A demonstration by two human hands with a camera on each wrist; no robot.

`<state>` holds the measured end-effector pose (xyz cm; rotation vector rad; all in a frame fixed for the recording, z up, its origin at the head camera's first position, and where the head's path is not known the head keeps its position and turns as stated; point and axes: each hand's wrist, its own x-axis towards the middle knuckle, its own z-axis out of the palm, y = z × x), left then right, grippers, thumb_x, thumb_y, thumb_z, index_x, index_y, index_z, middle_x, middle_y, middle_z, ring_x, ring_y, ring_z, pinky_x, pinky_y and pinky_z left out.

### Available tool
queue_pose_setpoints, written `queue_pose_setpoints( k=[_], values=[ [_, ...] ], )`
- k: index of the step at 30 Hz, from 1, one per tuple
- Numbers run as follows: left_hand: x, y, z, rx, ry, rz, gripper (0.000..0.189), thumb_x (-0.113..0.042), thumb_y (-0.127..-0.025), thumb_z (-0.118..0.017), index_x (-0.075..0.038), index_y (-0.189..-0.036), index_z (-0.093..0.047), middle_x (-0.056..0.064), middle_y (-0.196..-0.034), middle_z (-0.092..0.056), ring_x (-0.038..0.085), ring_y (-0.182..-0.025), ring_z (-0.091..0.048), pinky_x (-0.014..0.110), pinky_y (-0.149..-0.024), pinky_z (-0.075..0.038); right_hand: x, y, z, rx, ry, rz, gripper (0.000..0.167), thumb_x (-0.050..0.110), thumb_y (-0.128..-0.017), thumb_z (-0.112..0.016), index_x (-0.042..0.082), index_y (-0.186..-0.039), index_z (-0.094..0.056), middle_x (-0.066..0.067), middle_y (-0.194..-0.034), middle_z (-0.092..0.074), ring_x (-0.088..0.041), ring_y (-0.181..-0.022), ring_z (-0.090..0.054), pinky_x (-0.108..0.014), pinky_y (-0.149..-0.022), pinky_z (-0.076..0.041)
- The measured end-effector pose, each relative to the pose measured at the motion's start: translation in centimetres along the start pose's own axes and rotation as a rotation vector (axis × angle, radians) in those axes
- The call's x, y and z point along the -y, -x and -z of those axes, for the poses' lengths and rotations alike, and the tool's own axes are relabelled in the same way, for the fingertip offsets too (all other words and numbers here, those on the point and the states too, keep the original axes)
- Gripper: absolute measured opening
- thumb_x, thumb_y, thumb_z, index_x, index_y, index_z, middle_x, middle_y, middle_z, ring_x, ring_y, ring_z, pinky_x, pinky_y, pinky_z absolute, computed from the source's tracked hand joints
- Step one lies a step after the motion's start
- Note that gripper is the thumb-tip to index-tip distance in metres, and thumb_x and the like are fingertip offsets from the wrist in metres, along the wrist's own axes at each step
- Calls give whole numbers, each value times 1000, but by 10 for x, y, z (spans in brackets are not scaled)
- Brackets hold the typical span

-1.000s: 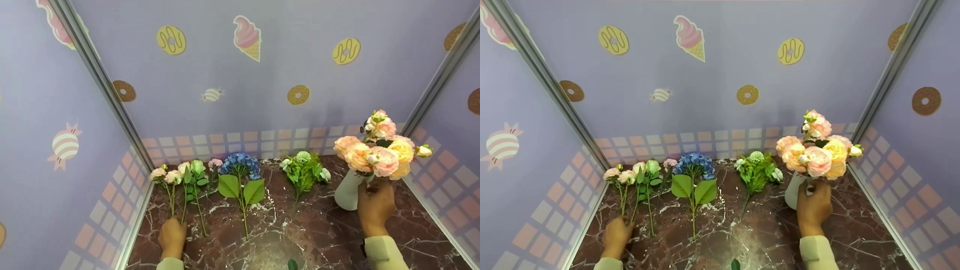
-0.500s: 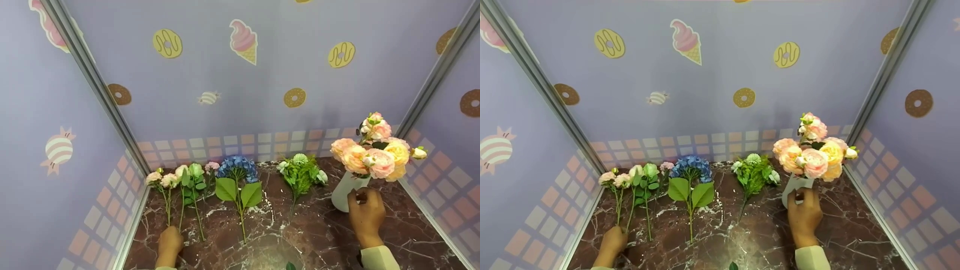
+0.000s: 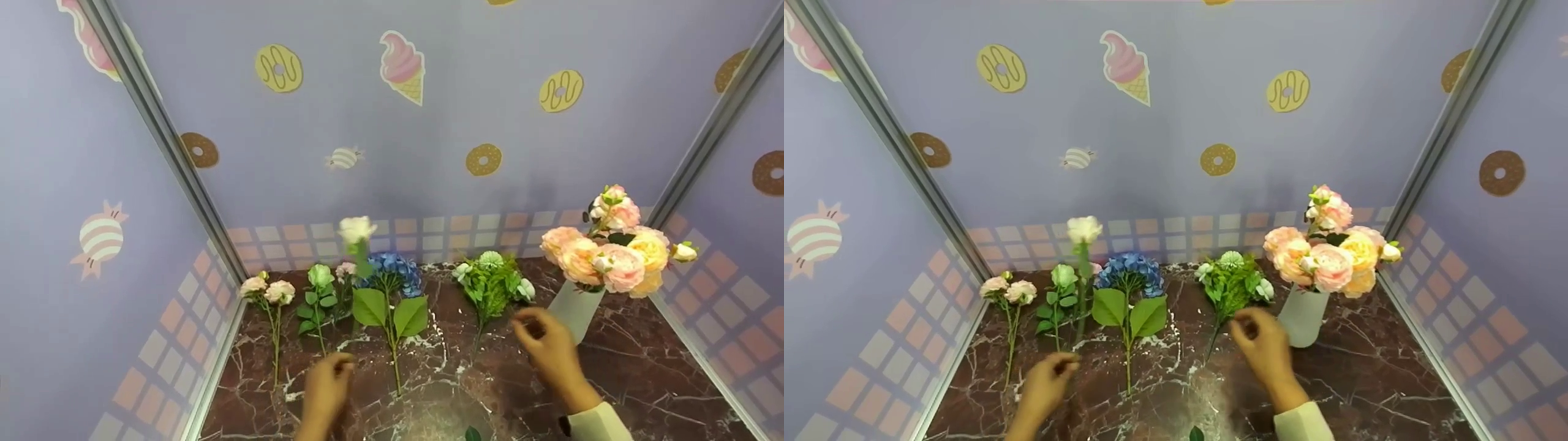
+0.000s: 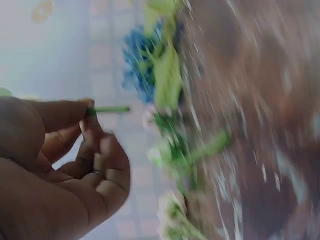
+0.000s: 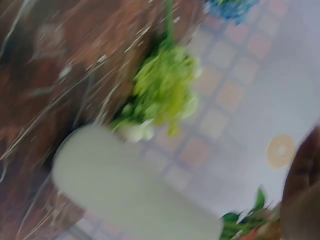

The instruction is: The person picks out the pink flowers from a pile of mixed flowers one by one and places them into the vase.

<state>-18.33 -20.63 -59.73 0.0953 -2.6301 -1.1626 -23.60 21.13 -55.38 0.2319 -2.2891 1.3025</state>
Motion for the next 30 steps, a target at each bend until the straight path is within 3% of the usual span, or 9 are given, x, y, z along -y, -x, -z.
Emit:
queue_pose_setpoints(
  k=[4,10,14,19,25,28,30],
  values=[
    [-25,11,-22,95,105,-64,15,-14,-101,-83,-7,-114,-83,7,-104,-85,18,-91,-76,34,-83,-66,25,0,-16,198,-124,-85,19,0,-99,-84,5,-118,-84,-13,-104,-85,1,-80,-71,-21,-76,-63],
    [-63,26,-53,187,228,-76,17,-14,-99,-85,-8,-115,-85,4,-103,-84,4,-85,-71,23,-77,-63,60,-3,-36,373,-305,-88,30,5,-105,-78,-8,-131,-77,-28,-118,-83,0,-85,-76,-21,-79,-66],
    [-81,34,-67,225,337,-114,17,-8,-98,-85,-4,-114,-85,8,-103,-84,3,-85,-71,21,-77,-64,72,-2,-44,458,-379,-132,34,8,-108,-75,-12,-136,-73,-32,-124,-81,-1,-88,-78,-23,-78,-67],
    [-93,41,-78,296,426,-122,18,-6,-99,-84,-1,-116,-84,12,-107,-83,7,-88,-74,21,-78,-65,73,3,-46,417,-419,-183,25,4,-106,-77,-13,-125,-75,-30,-114,-81,-3,-84,-77,-24,-77,-68],
    [-98,43,-87,343,469,-108,15,-5,-99,-83,-3,-114,-85,12,-106,-82,5,-88,-75,19,-80,-65,64,7,-37,348,-448,-143,19,-2,-100,-82,-15,-113,-77,-1,-95,-84,-4,-77,-77,-25,-74,-68],
    [-97,41,-90,318,491,-115,13,-8,-99,-85,-5,-112,-86,10,-103,-83,2,-87,-73,19,-81,-64,62,7,-27,267,-428,-99,13,-6,-97,-82,-12,-108,-78,6,-91,-83,-6,-75,-76,-25,-72,-67],
    [-95,39,-90,280,485,-132,14,-11,-97,-87,-6,-110,-87,8,-101,-84,2,-87,-74,21,-83,-64,62,5,-15,191,-404,-112,12,-6,-96,-83,-9,-107,-80,7,-92,-83,-7,-77,-76,-25,-73,-67]
  ],
)
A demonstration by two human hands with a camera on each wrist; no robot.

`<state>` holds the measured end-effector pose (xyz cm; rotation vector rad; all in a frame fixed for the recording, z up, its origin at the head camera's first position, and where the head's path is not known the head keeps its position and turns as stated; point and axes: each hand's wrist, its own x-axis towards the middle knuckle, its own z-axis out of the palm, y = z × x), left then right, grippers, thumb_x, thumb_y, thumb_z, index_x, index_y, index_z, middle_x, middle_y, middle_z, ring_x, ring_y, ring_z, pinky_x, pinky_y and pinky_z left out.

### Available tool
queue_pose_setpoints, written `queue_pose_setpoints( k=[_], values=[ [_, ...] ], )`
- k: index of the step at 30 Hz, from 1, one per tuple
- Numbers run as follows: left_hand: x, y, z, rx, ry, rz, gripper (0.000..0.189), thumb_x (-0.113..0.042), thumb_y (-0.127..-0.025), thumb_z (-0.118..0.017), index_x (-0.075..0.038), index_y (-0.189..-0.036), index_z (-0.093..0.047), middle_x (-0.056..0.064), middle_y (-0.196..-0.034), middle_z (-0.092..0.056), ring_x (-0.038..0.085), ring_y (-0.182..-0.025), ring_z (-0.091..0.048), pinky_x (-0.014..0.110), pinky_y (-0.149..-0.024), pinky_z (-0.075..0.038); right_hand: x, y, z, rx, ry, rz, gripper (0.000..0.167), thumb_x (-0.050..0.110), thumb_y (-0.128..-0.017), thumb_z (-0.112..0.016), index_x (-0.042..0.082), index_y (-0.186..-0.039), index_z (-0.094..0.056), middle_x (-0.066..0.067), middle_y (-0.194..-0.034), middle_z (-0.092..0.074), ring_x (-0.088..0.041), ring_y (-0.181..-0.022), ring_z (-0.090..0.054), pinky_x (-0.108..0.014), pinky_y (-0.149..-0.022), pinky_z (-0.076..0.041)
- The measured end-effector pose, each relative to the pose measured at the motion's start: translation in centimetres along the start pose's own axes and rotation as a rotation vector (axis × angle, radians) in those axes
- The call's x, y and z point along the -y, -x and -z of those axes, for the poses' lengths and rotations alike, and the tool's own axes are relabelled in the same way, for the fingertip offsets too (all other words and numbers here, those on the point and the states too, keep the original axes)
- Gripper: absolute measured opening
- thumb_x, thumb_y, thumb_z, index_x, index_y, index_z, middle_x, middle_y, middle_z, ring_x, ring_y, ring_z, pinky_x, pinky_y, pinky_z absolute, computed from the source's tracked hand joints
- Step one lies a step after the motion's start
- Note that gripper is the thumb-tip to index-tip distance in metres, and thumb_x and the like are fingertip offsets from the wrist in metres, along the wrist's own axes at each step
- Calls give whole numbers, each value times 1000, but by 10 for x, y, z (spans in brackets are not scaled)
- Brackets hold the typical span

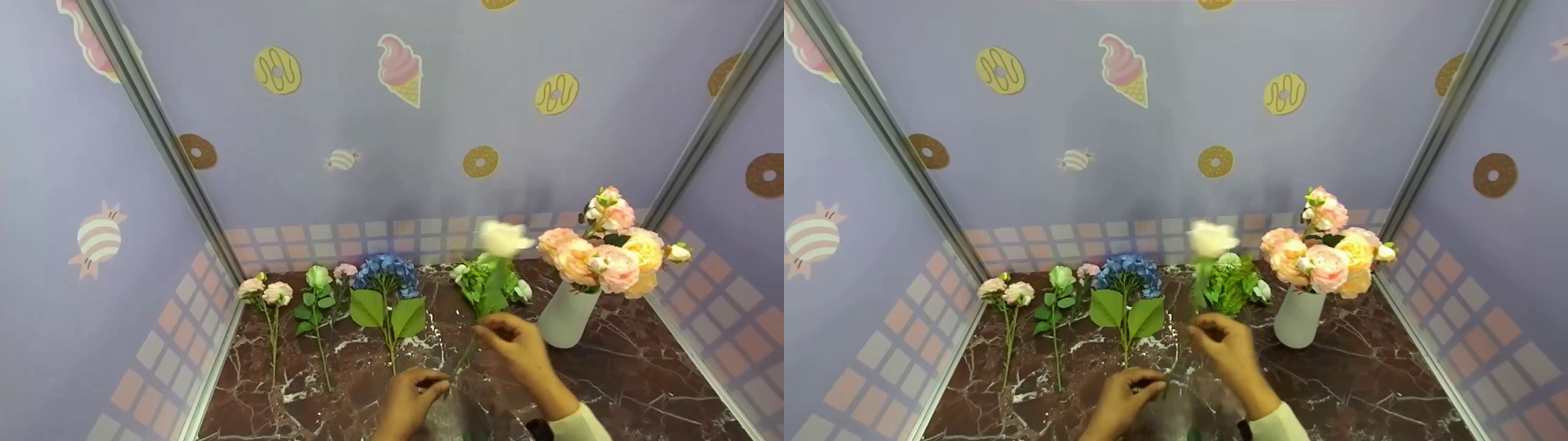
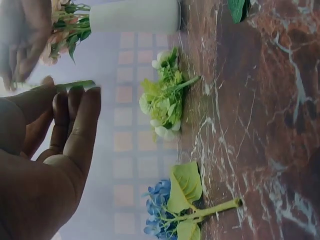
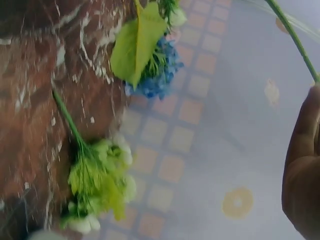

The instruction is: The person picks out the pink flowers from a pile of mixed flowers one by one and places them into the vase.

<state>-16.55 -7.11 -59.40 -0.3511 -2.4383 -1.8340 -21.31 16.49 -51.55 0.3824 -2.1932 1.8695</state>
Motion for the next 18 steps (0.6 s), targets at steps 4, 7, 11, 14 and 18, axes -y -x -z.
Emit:
queue_pose_setpoints(
  k=[4,7,11,14,18],
  values=[
    [6,-3,12,-54,3,32,18,-16,-96,-90,-6,-111,-87,8,-101,-85,5,-89,-74,23,-85,-64,17,-2,34,-204,91,-57,12,3,-100,-84,0,-112,-82,8,-94,-83,-8,-82,-74,-23,-77,-64],
    [12,-4,25,-106,-79,108,19,-24,-98,-90,-12,-113,-87,5,-105,-86,5,-89,-73,22,-81,-64,32,-5,67,-400,195,-4,10,6,-102,-84,1,-111,-83,19,-89,-80,-3,-79,-73,-17,-73,-60],
    [21,-5,44,-175,-202,163,20,-29,-101,-86,-15,-116,-88,3,-106,-87,8,-87,-74,24,-78,-64,53,-9,106,-654,350,176,5,-3,-99,-84,-6,-102,-83,37,-84,-71,11,-70,-66,-5,-67,-53],
    [26,-5,56,-211,-218,179,21,-26,-103,-84,-11,-117,-87,3,-103,-87,10,-88,-75,27,-81,-64,66,-11,127,-784,433,253,6,-9,-97,-82,-11,-103,-82,46,-90,-66,20,-75,-62,1,-72,-51],
    [30,-5,64,-247,-255,210,21,-28,-103,-83,-12,-115,-88,0,-99,-86,11,-88,-75,29,-81,-64,70,-16,142,-884,453,301,11,-12,-96,-78,-16,-106,-81,51,-96,-63,26,-81,-62,2,-79,-52]
  ],
)
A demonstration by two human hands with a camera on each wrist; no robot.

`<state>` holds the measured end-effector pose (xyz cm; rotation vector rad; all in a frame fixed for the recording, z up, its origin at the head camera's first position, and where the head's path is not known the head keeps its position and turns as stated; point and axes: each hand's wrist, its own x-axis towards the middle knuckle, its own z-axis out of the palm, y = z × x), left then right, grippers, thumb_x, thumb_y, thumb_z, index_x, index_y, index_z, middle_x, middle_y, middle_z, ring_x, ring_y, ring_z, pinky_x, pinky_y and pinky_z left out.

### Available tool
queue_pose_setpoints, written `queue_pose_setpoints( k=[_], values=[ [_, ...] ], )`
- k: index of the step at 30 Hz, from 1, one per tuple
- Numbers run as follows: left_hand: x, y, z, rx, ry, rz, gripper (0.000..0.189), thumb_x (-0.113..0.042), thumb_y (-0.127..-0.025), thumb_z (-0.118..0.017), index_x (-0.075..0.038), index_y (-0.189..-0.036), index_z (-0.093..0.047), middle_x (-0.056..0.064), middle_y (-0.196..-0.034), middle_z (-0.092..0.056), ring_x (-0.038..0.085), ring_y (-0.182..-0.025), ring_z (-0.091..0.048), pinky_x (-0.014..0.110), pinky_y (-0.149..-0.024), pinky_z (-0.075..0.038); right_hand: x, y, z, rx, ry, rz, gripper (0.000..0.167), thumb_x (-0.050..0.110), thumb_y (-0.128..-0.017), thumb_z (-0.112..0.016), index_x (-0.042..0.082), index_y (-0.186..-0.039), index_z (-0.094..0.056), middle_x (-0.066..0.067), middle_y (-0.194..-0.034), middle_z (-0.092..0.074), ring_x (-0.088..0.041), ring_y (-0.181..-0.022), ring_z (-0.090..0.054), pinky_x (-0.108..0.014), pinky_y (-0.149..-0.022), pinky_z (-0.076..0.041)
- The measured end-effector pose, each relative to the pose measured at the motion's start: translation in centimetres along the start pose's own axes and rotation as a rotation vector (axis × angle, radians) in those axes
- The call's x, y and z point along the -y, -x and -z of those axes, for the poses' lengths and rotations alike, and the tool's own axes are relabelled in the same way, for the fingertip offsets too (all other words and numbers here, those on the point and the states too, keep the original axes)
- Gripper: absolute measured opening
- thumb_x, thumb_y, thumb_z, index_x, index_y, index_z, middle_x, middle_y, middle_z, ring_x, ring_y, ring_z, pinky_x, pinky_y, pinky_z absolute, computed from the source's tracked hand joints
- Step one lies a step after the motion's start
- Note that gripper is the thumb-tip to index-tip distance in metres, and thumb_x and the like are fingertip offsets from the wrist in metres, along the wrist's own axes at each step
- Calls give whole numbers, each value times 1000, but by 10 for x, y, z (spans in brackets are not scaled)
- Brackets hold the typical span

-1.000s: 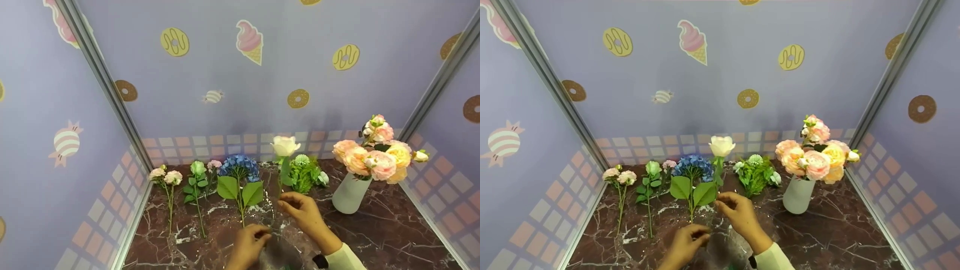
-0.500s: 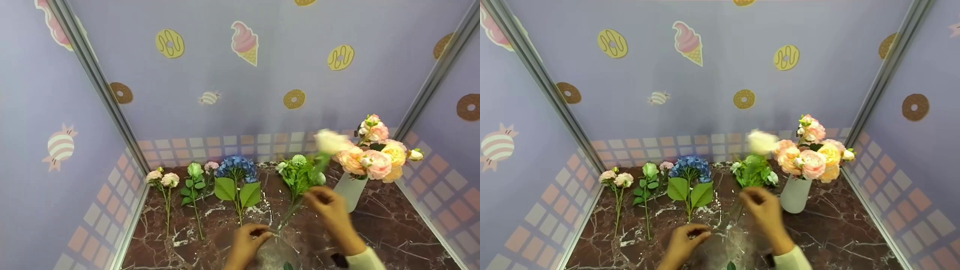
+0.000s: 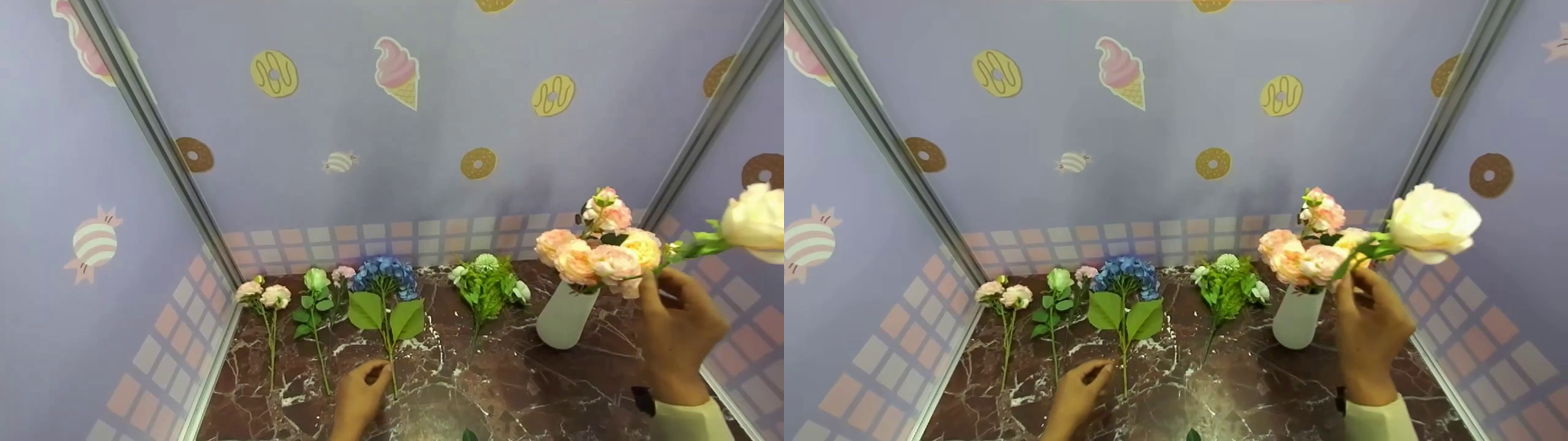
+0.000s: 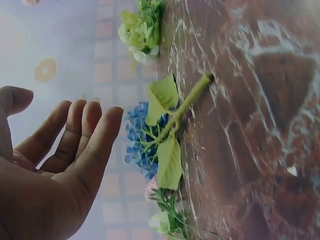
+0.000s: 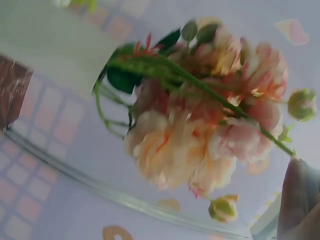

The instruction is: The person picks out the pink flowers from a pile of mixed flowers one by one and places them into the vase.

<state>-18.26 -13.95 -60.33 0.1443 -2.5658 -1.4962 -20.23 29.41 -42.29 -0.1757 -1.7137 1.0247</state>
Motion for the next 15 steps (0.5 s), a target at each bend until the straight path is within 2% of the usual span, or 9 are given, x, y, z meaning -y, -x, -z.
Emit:
queue_pose_setpoints(
  k=[5,7,9,11,12,15],
  values=[
    [5,1,1,1,-24,37,19,-28,-104,-82,-13,-113,-88,0,-98,-85,11,-86,-74,33,-78,-63,-15,0,-5,-50,17,69,9,-10,-95,-77,-12,-101,-83,52,-97,-63,31,-81,-60,4,-80,-50],
    [6,2,1,7,-25,47,19,-29,-105,-81,-13,-113,-88,0,-98,-85,10,-86,-74,33,-78,-63,-19,3,-7,-60,29,97,7,-8,-95,-78,-9,-98,-84,45,-96,-65,31,-79,-59,5,-79,-49],
    [8,2,1,11,-25,49,20,-28,-105,-81,-12,-113,-88,0,-97,-85,11,-86,-74,34,-78,-63,-22,7,-8,-59,32,116,4,-6,-95,-81,-8,-96,-85,30,-95,-74,31,-78,-60,5,-78,-49],
    [9,2,1,14,-24,49,21,-28,-105,-81,-10,-113,-87,1,-98,-85,11,-86,-74,34,-79,-64,-23,11,-7,-61,43,120,4,-4,-95,-83,-7,-96,-85,22,-95,-77,31,-79,-60,5,-78,-49],
    [9,1,1,17,-23,51,22,-28,-105,-81,-10,-114,-87,2,-99,-86,11,-87,-75,35,-79,-65,-24,13,-6,-63,46,115,5,-3,-95,-83,-8,-96,-85,21,-95,-78,30,-80,-60,4,-79,-49],
    [10,0,1,24,-18,61,22,-27,-105,-80,-8,-116,-87,3,-102,-86,13,-89,-76,37,-81,-66,-22,18,0,-94,48,71,8,-2,-95,-82,-8,-97,-85,32,-96,-75,28,-80,-61,2,-78,-51]
  ],
)
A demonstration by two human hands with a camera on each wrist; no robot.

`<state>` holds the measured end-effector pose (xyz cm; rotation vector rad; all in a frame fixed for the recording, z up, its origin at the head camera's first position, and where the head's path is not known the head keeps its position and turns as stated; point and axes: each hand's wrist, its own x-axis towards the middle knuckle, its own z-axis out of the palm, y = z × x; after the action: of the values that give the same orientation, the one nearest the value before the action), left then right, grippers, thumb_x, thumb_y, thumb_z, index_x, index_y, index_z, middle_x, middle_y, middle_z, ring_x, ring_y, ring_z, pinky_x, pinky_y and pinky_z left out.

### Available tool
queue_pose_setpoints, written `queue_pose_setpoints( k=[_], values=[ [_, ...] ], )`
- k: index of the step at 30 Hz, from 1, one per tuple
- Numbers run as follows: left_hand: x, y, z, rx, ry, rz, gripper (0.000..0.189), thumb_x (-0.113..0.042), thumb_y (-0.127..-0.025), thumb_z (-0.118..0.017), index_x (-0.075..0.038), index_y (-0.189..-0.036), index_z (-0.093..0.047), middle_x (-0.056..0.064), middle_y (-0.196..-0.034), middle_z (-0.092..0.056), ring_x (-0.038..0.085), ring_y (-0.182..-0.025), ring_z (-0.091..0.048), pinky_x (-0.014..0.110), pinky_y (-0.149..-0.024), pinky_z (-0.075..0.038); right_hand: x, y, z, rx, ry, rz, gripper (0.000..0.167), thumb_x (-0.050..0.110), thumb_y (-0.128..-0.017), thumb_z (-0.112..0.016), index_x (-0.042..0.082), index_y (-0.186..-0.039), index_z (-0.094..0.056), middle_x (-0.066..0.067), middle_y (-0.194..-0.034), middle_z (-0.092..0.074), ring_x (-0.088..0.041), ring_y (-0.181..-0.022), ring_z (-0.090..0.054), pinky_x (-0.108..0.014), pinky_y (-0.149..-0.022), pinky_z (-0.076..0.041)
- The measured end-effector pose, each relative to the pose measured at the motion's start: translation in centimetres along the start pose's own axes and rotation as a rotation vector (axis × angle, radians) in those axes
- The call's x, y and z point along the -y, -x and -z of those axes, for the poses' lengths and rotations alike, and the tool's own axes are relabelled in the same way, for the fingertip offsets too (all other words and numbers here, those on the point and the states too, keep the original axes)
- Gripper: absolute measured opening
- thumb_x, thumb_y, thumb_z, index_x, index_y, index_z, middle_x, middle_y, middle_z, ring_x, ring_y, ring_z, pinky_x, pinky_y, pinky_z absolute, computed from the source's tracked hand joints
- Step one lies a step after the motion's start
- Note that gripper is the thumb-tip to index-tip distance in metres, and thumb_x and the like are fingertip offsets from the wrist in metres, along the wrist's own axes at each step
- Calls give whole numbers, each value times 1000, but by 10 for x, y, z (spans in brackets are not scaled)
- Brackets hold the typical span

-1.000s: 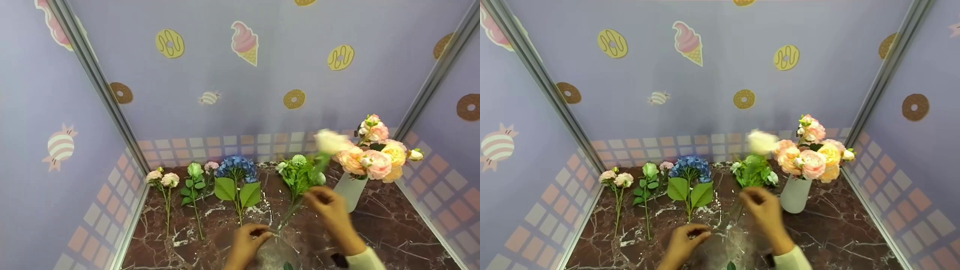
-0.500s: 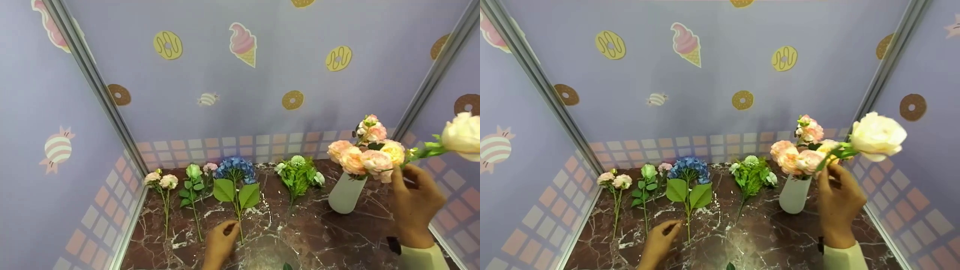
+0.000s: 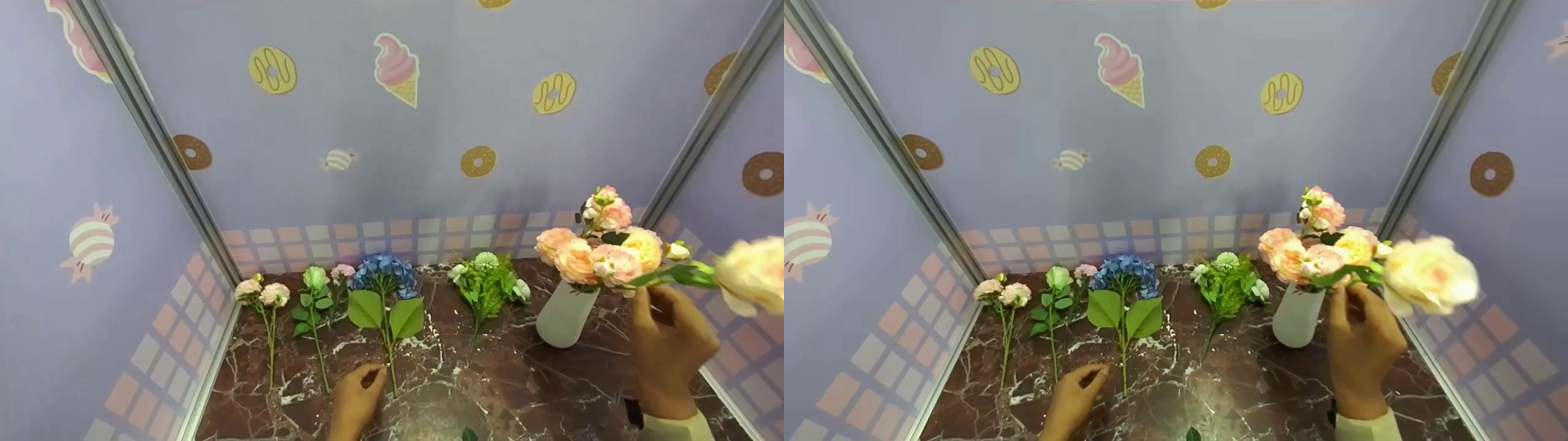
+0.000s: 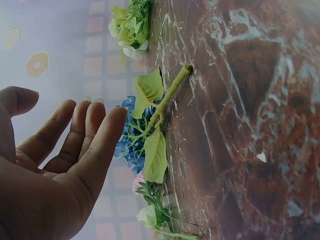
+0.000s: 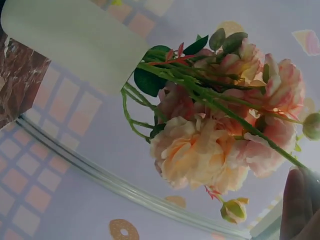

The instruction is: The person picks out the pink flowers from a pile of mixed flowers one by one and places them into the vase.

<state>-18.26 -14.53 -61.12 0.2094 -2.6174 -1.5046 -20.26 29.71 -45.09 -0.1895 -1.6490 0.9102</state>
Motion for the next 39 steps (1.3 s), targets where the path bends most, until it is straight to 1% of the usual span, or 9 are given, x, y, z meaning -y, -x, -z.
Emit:
queue_pose_setpoints(
  k=[2,6,8,12,20,27,31,34,39],
  values=[
    [1,0,0,5,-3,7,23,-27,-106,-80,-8,-117,-86,3,-103,-86,14,-90,-76,39,-82,-66,3,2,4,-18,16,-44,9,-1,-96,-81,-8,-100,-86,40,-97,-70,26,-79,-61,0,-79,-52],
    [3,-1,-1,3,-19,-4,24,-28,-106,-80,-8,-118,-87,2,-103,-86,13,-90,-77,38,-82,-66,8,2,10,-26,45,-101,11,4,-98,-81,-3,-103,-88,18,-99,-84,25,-79,-62,-1,-79,-52],
    [5,0,-2,-5,-22,-7,24,-28,-105,-80,-9,-118,-87,1,-102,-87,13,-89,-77,36,-82,-66,9,1,11,-26,26,-106,12,4,-98,-82,-4,-103,-87,16,-98,-84,24,-78,-63,-1,-79,-52],
    [5,-1,-2,-14,-22,-17,21,-23,-105,-80,-7,-117,-87,2,-101,-86,13,-89,-77,37,-81,-66,2,-2,7,-9,19,-47,12,2,-97,-84,-9,-103,-86,40,-99,-69,26,-80,-60,-1,-80,-51],
    [7,1,3,-10,-25,42,19,-19,-104,-80,-6,-118,-86,3,-102,-86,13,-89,-75,38,-81,-66,-33,9,-14,90,68,-90,10,2,-97,-89,-7,-100,-86,41,-90,-65,27,-73,-54,3,-74,-45],
    [8,1,2,9,13,58,21,-22,-107,-78,-8,-121,-86,1,-100,-85,10,-85,-73,32,-73,-63,-58,23,-27,85,108,-35,9,2,-99,-86,-6,-97,-86,-26,-89,-82,34,-75,-47,4,-75,-37],
    [9,1,1,-11,-7,50,19,-22,-106,-79,-9,-119,-86,1,-101,-85,10,-86,-75,34,-77,-65,-62,26,-33,96,109,50,10,2,-102,-83,-8,-100,-84,-27,-90,-82,36,-81,-43,4,-80,-33],
    [10,3,0,-11,-4,65,20,-22,-106,-79,-9,-120,-86,2,-102,-86,12,-83,-76,36,-76,-65,-58,27,-36,116,117,129,6,-3,-101,-80,-8,-99,-82,-27,-87,-81,26,-82,-45,2,-82,-31],
    [11,6,-1,-14,18,103,22,-22,-107,-78,-8,-122,-85,5,-103,-86,14,-73,-74,32,-68,-61,-54,29,-42,139,128,179,5,-3,-102,-81,-9,-101,-80,-27,-86,-77,-23,-75,-61,-8,-82,-32]
  ],
)
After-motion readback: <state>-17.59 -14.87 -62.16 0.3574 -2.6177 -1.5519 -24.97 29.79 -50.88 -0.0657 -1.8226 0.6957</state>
